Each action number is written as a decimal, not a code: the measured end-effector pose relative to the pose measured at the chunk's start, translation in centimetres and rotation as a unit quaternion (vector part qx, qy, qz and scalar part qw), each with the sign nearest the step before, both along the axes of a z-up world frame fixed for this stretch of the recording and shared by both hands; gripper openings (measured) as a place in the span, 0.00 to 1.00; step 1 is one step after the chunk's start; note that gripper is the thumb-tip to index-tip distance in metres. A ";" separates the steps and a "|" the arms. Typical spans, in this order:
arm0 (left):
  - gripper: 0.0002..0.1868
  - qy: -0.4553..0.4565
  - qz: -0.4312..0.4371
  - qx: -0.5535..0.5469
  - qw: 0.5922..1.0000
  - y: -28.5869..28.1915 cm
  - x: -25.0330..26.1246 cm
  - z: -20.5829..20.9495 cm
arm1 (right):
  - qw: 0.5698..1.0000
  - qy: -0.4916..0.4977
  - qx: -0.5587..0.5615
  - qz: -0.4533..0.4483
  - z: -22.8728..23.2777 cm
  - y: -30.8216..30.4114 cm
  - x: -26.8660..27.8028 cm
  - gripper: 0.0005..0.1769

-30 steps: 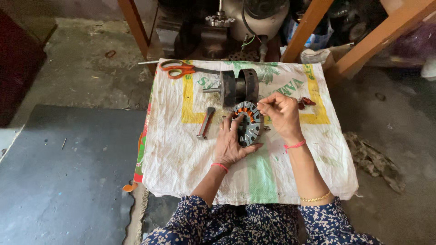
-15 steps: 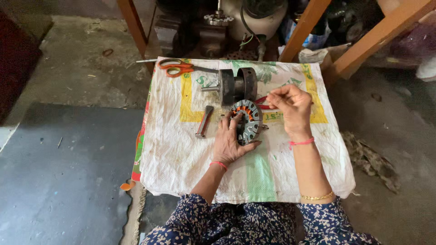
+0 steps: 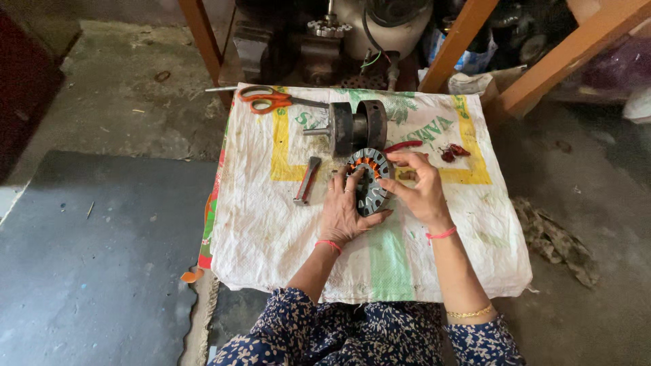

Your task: The person disassembles a motor component, removes a rotor, and uses pliers to adjust copper windings on the rotor. They then handle a separate cylindrical coil and manipulate its wires.

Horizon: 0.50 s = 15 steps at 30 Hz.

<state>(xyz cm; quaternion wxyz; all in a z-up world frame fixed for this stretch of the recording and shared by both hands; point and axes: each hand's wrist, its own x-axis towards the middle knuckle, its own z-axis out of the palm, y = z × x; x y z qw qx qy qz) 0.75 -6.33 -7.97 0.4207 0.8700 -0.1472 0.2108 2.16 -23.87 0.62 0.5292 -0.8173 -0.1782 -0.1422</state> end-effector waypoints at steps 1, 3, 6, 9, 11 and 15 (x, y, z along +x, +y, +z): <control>0.59 0.005 -0.001 -0.001 1.000 -0.1 -0.1 -0.1 | 0.997 -0.055 -0.056 -0.010 0.0 0.2 -0.2 0.26; 0.59 0.002 0.000 0.001 1.000 0.0 0.2 -0.1 | 0.983 -0.131 -0.122 -0.032 0.0 0.9 -0.1 0.22; 0.59 -0.010 0.004 0.004 1.000 -0.1 0.2 -0.1 | 0.975 -0.168 -0.136 -0.057 -0.3 1.9 -0.2 0.13; 0.59 -0.006 0.005 0.006 1.000 -0.1 0.2 -0.3 | 0.982 -0.146 -0.103 -0.067 -0.7 2.3 -0.5 0.08; 0.60 0.000 0.000 0.004 1.000 -0.1 0.2 -0.4 | 0.988 -0.110 -0.080 -0.077 -0.9 1.9 -0.8 0.06; 0.60 -0.004 0.005 0.006 1.000 -0.1 0.2 -0.4 | 0.981 -0.161 -0.082 -0.076 -0.8 1.0 -0.8 0.08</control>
